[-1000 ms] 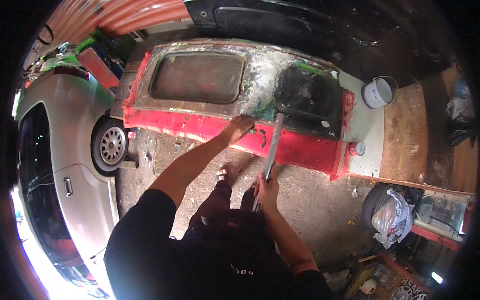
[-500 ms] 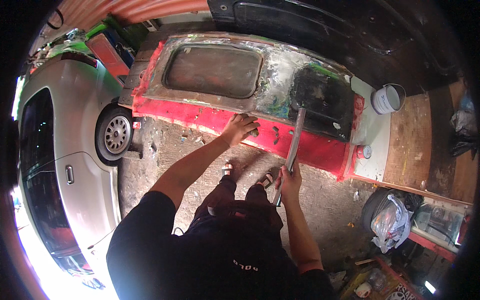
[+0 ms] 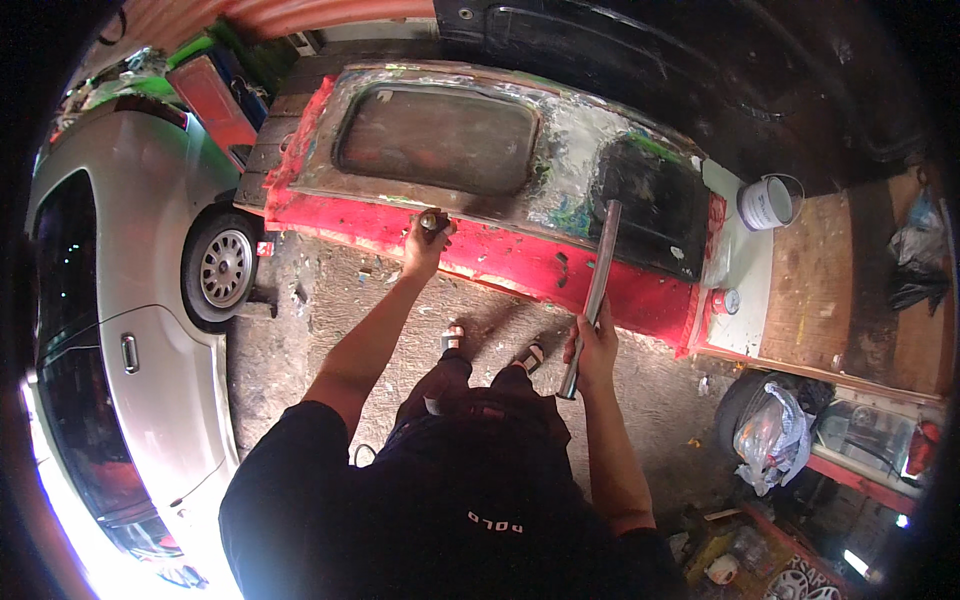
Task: The person uses a metal scraper to remove old paint and residue from a red car door panel resting on a workbench. The person repeatedly scrapes different areas of the panel, focusing on the edges and window frame, while holding the scraper with both hands.
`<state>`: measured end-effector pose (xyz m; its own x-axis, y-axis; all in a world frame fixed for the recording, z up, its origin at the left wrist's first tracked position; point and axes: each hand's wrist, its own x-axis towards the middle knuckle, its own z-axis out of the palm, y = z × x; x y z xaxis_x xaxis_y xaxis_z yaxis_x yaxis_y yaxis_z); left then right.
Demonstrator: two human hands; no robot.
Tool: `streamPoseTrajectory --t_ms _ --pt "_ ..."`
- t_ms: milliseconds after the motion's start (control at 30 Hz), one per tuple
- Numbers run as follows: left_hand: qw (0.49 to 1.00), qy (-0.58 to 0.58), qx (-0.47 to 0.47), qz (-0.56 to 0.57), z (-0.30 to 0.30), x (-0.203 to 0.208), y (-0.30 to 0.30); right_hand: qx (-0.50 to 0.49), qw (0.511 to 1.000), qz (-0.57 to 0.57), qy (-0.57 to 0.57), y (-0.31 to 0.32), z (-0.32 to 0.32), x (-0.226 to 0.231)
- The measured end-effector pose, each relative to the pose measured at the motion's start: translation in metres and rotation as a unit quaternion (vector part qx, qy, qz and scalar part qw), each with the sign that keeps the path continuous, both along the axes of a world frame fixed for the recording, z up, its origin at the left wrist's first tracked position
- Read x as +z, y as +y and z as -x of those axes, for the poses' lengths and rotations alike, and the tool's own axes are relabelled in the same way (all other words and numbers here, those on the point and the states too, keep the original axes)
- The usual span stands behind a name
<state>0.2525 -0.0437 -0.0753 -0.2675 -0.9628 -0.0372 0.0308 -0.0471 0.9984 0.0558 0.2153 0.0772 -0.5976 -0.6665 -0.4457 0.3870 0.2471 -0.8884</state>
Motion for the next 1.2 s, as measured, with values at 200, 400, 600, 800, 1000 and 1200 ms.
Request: streamPoseTrajectory --t_ms 200,400,600,800,1000,1200 --pt "0.996 0.019 -0.085 -0.014 0.001 0.019 -0.030 0.009 1.000 0.017 0.019 -0.023 -0.016 0.008" --pt "0.991 -0.002 -0.122 0.050 0.011 0.021 -0.054 -0.014 1.000 0.015 0.002 -0.033 -0.034 0.012" --pt "0.979 -0.006 -0.204 0.028 0.011 0.020 -0.071 -0.053 0.999 0.001 -0.013 -0.033 -0.041 0.016" --pt "0.977 -0.006 -0.209 0.035 0.008 0.011 -0.077 -0.041 0.999 0.008 -0.003 -0.034 -0.028 0.011" --pt "0.973 0.007 -0.225 0.047 0.003 0.015 -0.073 -0.044 0.999 0.024 -0.017 -0.047 -0.016 0.011" --pt "0.971 -0.007 -0.231 0.057 0.011 0.024 -0.068 -0.018 1.000 0.021 0.006 -0.051 -0.003 0.010"
